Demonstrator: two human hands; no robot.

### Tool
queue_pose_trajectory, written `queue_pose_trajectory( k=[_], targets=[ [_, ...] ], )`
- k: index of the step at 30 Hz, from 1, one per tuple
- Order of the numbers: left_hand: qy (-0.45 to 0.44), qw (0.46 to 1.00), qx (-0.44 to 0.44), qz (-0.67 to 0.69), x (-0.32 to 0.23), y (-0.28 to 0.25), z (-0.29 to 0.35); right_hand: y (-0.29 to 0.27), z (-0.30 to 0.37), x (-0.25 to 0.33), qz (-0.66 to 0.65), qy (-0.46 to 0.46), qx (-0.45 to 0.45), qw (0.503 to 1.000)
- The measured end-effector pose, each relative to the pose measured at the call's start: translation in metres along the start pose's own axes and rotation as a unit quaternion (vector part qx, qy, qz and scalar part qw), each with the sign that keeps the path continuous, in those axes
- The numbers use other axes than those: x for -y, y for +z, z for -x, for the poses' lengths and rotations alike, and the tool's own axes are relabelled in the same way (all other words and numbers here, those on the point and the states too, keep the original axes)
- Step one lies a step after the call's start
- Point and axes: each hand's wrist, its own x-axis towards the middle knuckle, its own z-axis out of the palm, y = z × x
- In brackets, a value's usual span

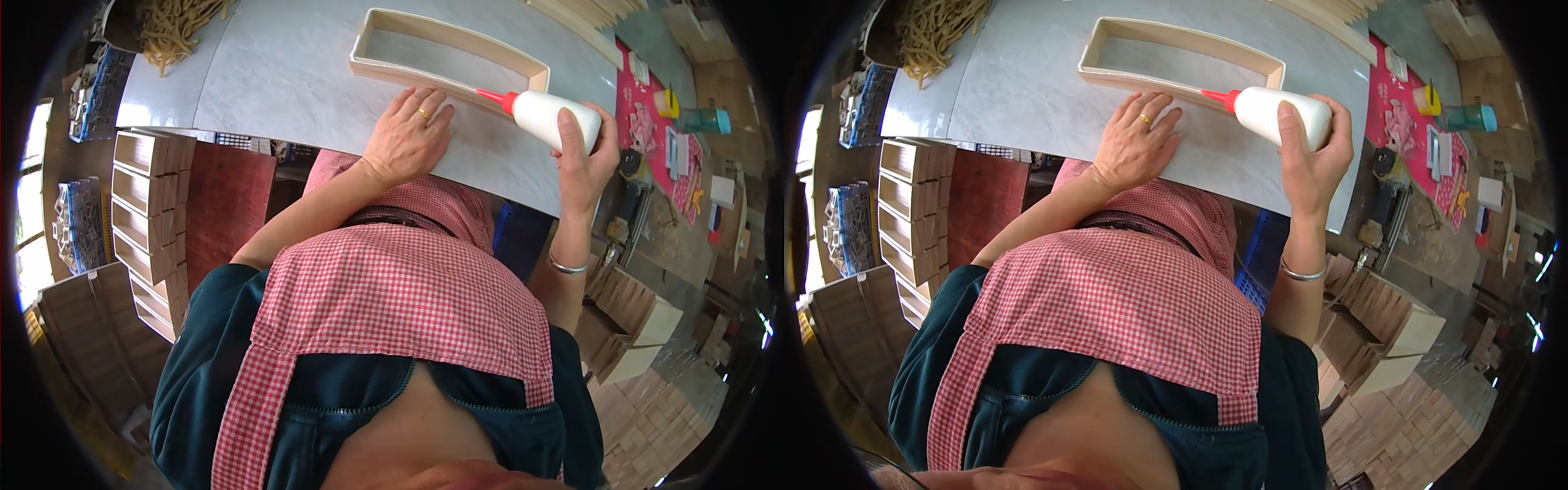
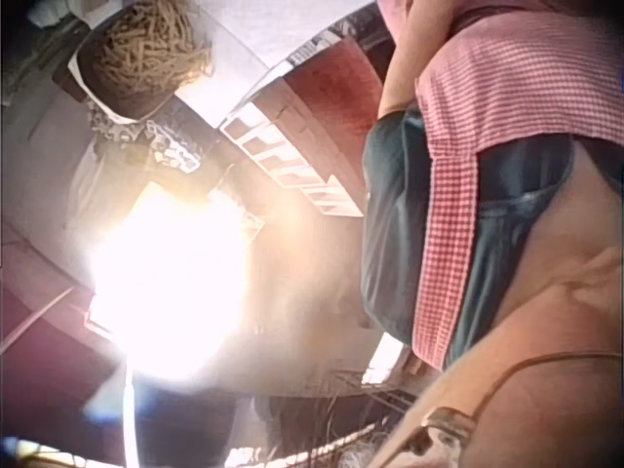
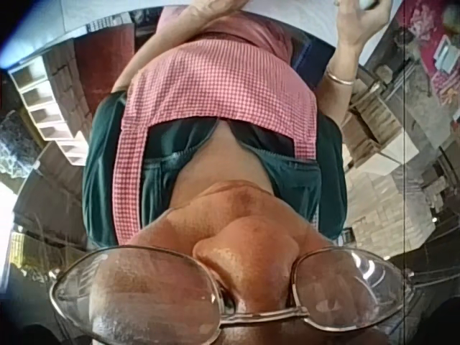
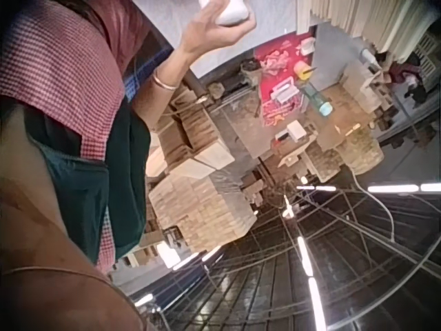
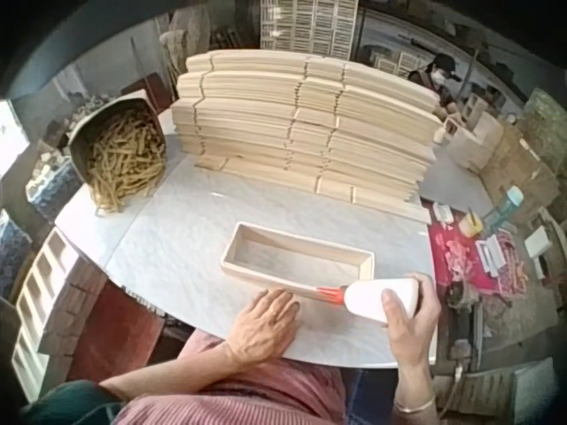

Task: Assembling small wooden rectangular boxes using wood glue and a pneumatic nail gun.

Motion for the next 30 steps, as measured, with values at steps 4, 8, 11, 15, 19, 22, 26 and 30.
queue_pose_trajectory(
  k=[4, 8, 11, 15, 19, 22, 26, 30],
  targets=[
    [0.005, 1.0, -0.002, 0.0, -0.002, -0.002, -0.002, -0.025, 0.001, -0.01, 0.026, -0.009, -0.023, 0.999],
    [0.005, 1.0, 0.003, -0.003, -0.003, -0.003, -0.001, -0.047, 0.003, -0.016, 0.046, -0.006, -0.044, 0.998],
    [0.003, 1.0, 0.009, -0.007, -0.004, -0.004, 0.0, -0.06, 0.005, -0.018, 0.057, 0.002, -0.057, 0.997],
    [0.001, 1.0, 0.014, -0.016, -0.005, -0.003, -0.001, -0.071, 0.004, -0.018, 0.046, 0.007, -0.077, 0.996],
    [0.0, 1.0, 0.016, -0.018, -0.005, -0.001, -0.004, -0.073, 0.0, -0.021, 0.041, 0.024, -0.098, 0.994],
    [0.004, 1.0, 0.013, -0.004, -0.007, -0.003, -0.012, -0.075, -0.005, -0.033, 0.03, 0.035, -0.122, 0.991],
    [-0.015, 0.999, 0.028, -0.008, -0.009, -0.006, -0.01, -0.07, -0.032, -0.068, -0.049, -0.01, -0.219, 0.974],
    [-0.018, 0.999, 0.041, -0.004, -0.01, -0.008, -0.006, -0.086, -0.092, -0.112, 0.052, 0.026, -0.312, 0.948]
  ],
)
